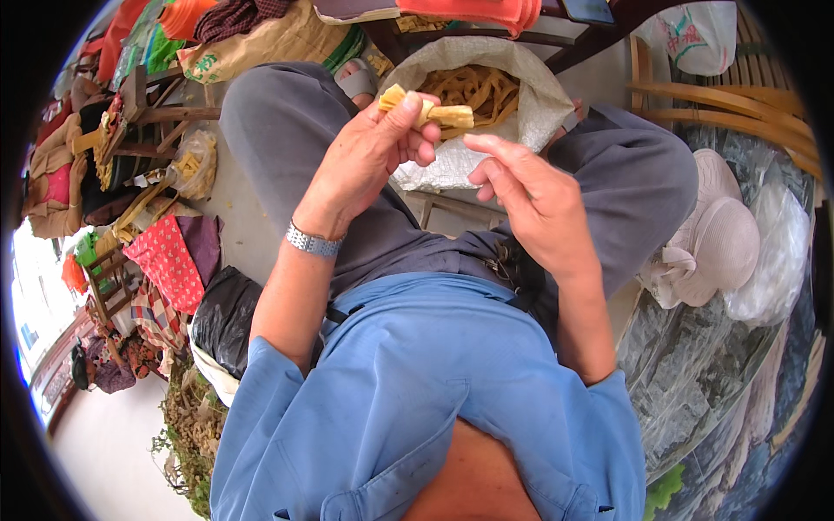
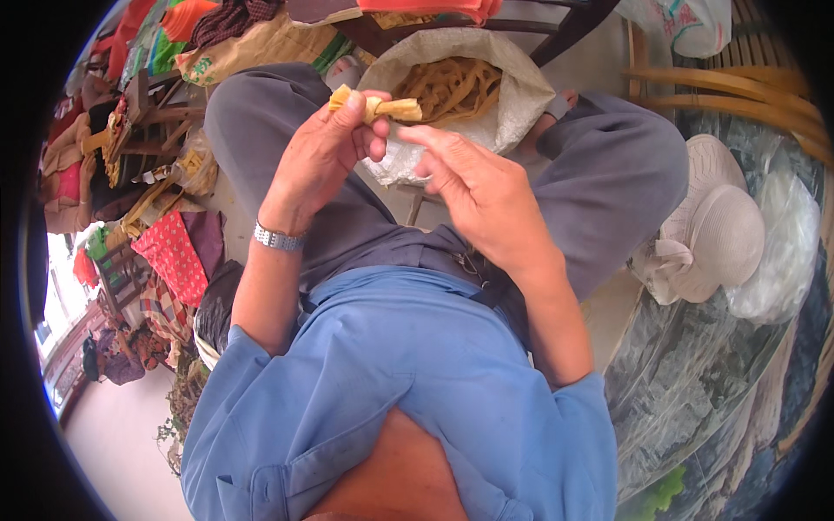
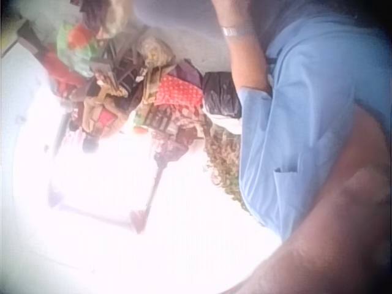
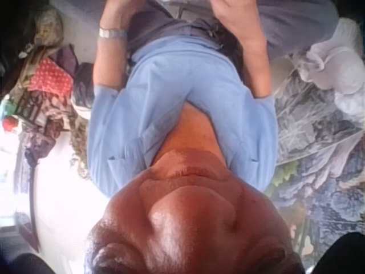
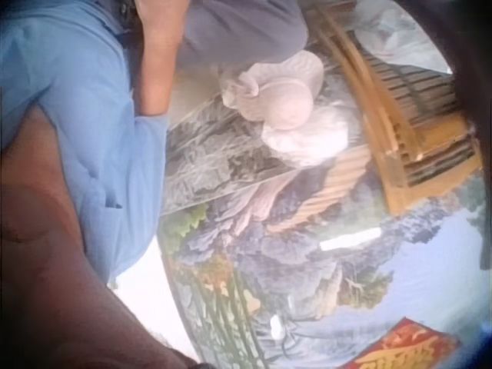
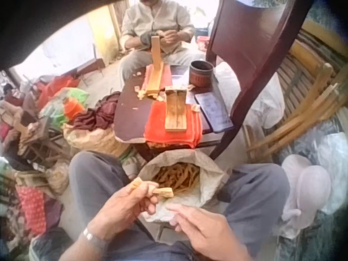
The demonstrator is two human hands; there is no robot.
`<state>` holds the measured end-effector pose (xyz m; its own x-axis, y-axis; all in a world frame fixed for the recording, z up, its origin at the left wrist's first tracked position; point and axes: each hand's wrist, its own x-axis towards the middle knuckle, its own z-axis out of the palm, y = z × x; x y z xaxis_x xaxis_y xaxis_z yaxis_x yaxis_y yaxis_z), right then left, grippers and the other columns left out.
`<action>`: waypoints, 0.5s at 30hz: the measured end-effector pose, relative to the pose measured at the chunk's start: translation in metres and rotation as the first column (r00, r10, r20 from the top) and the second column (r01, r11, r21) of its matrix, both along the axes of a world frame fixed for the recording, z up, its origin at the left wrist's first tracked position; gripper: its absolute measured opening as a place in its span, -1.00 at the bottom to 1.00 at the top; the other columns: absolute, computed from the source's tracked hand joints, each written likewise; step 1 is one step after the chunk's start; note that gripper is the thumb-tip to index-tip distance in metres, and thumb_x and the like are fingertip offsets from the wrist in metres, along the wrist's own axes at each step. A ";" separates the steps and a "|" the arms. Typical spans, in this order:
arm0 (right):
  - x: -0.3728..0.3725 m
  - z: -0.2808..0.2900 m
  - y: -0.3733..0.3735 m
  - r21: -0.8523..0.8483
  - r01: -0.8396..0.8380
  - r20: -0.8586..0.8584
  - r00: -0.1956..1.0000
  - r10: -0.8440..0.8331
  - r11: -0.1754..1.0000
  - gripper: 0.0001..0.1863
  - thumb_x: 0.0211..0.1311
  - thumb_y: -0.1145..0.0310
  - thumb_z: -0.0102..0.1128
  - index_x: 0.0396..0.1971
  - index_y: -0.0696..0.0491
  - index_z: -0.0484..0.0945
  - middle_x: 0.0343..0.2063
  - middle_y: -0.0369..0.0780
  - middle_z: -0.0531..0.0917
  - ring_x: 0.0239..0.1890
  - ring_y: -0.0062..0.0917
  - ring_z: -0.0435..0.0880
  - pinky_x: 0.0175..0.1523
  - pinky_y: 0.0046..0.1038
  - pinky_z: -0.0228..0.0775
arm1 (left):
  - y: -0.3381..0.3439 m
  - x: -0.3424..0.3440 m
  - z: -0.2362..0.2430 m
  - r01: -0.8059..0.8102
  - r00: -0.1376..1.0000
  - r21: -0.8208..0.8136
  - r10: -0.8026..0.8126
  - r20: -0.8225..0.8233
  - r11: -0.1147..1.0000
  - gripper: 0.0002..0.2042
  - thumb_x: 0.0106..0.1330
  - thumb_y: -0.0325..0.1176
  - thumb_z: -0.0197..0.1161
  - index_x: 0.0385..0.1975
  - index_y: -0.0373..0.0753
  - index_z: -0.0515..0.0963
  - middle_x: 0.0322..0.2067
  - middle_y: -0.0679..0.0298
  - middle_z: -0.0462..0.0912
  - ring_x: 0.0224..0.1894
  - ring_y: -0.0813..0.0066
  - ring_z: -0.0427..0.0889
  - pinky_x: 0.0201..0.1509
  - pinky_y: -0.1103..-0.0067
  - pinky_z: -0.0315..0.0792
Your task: The person is folding thin wooden strips by hand and placing them into a wooden jig on a table.
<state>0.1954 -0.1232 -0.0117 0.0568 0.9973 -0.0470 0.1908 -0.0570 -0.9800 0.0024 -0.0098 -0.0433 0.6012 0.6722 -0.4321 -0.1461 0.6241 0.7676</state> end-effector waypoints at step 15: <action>0.013 0.067 -0.023 0.369 -0.014 -0.237 0.966 0.108 0.929 -0.68 0.38 0.61 0.00 0.08 0.24 0.54 -0.49 -0.26 0.59 -0.49 -0.67 0.55 -0.36 -0.62 0.41 | 0.009 0.003 -0.031 -0.045 0.992 0.069 0.053 -0.117 0.997 -0.73 0.46 -0.09 0.24 -0.31 -0.17 0.53 -0.49 0.41 0.60 -0.50 0.66 0.55 -0.39 0.72 0.38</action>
<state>0.2081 -0.1457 0.0551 0.0291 0.9496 0.3120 -0.0698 0.3133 -0.9471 0.0059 -0.0003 -0.0738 0.5144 0.7288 -0.4518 -0.0809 0.5658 0.8206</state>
